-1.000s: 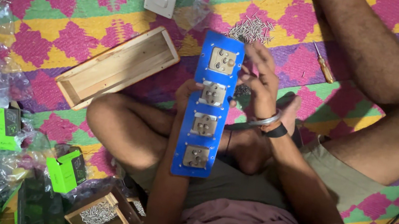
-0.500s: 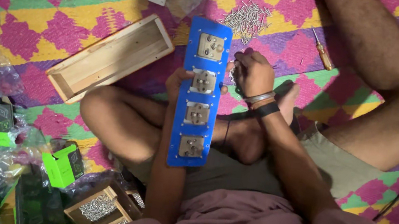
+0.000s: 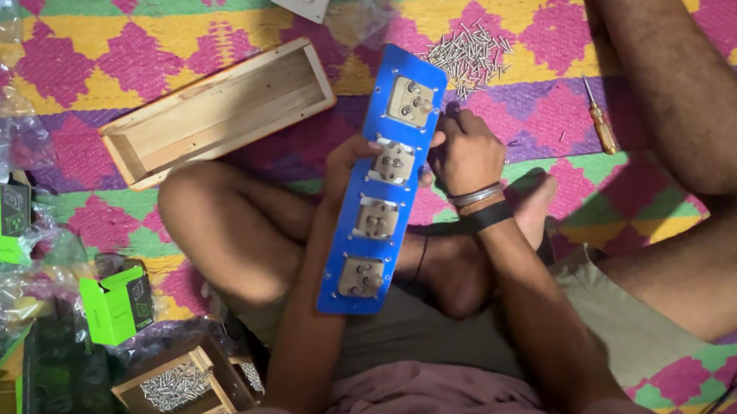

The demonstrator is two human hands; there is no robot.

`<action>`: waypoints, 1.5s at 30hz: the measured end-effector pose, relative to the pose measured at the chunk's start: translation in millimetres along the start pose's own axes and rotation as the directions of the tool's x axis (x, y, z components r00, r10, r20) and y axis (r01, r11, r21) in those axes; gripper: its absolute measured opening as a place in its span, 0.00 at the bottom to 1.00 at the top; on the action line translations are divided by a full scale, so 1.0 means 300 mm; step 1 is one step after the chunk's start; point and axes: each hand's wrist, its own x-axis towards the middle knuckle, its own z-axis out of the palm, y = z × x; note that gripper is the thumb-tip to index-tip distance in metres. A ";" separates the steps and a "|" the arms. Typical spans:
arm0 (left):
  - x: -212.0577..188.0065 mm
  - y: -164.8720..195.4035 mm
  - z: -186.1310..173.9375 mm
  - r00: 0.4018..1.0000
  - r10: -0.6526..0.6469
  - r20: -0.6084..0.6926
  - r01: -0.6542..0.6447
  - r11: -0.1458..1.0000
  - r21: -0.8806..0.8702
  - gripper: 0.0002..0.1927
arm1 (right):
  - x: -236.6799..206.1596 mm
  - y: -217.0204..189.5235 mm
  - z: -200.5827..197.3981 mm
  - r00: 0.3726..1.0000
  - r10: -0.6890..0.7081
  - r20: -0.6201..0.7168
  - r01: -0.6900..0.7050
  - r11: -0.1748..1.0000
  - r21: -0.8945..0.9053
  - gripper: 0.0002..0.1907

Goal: The person sits on a patterned mat and assembles electrical switch plates by inserting white switch modules into blue and red plastic frames. They use a screwdriver to secure the modules with screws from a nearby pile.

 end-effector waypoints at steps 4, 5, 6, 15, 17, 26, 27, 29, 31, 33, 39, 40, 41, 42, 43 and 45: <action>0.000 -0.006 0.018 1.000 0.003 0.012 -0.003 1.000 0.024 0.39 | 0.011 0.042 0.022 0.994 0.056 -0.090 -0.046 0.993 0.108 0.06; 0.001 -0.010 0.030 1.000 0.006 -0.026 -0.005 0.999 0.042 0.40 | 0.025 0.058 0.010 0.987 0.081 -0.138 -0.057 0.984 0.169 0.04; 0.001 -0.015 0.043 0.998 0.014 -0.063 -0.010 0.998 0.060 0.41 | 0.042 0.079 -0.017 0.977 0.189 -0.096 -0.129 0.890 0.438 0.03; 0.022 -0.055 0.115 0.997 0.053 0.047 -0.058 0.990 0.128 0.43 | 0.209 0.029 -0.344 0.994 -0.003 0.106 -0.073 0.705 0.705 0.02; 0.023 -0.057 0.108 0.997 0.055 0.051 -0.061 0.990 0.127 0.43 | 0.235 -0.017 -0.357 0.991 -0.054 0.123 -0.040 0.757 0.652 0.02; 0.033 -0.072 0.090 0.993 0.119 0.013 -0.119 0.963 0.242 0.45 | 0.253 -0.056 -0.348 0.982 -0.022 0.189 -0.103 0.772 0.628 0.02; 0.034 -0.073 0.093 0.993 0.121 -0.008 -0.115 0.958 0.261 0.45 | 0.253 -0.057 -0.348 0.981 -0.012 0.192 -0.110 0.784 0.611 0.02; 0.031 -0.071 0.101 0.992 0.126 -0.023 -0.114 0.952 0.283 0.45 | 0.254 -0.062 -0.347 0.980 0.010 0.199 -0.125 0.808 0.576 0.02; 0.026 -0.067 0.109 0.991 0.133 -0.009 -0.125 0.950 0.287 0.45 | 0.252 -0.071 -0.349 0.986 0.003 0.169 -0.101 0.813 0.573 0.02; 0.022 -0.064 0.114 0.989 0.146 -0.031 -0.132 0.949 0.286 0.45 | 0.248 -0.083 -0.349 0.991 0.004 0.136 -0.079 0.826 0.558 0.03; 0.038 -0.066 0.113 0.988 0.148 -0.043 -0.129 0.945 0.301 0.46 | 0.222 -0.132 -0.328 0.997 0.071 0.015 -0.068 0.849 0.524 0.03; 0.039 -0.068 0.111 0.988 0.144 -0.050 -0.123 0.948 0.293 0.46 | 0.217 -0.141 -0.326 0.995 0.101 0.017 -0.094 0.833 0.545 0.03; 0.039 -0.070 0.111 0.988 0.141 -0.057 -0.120 0.951 0.284 0.46 | 0.210 -0.149 -0.326 0.991 0.131 0.019 -0.118 0.816 0.566 0.03; 0.038 -0.071 0.111 0.988 0.137 -0.063 -0.115 0.955 0.275 0.46 | 0.204 -0.157 -0.327 0.993 0.114 -0.019 -0.085 0.828 0.554 0.03; 0.036 -0.073 0.112 0.989 0.133 -0.071 -0.110 0.958 0.265 0.46 | 0.196 -0.165 -0.330 0.994 0.098 -0.055 -0.053 0.840 0.540 0.03; 0.028 -0.075 0.116 0.990 0.115 -0.082 -0.089 0.958 0.273 0.46 | 0.181 -0.181 -0.338 0.992 0.056 -0.115 0.008 0.872 0.490 0.03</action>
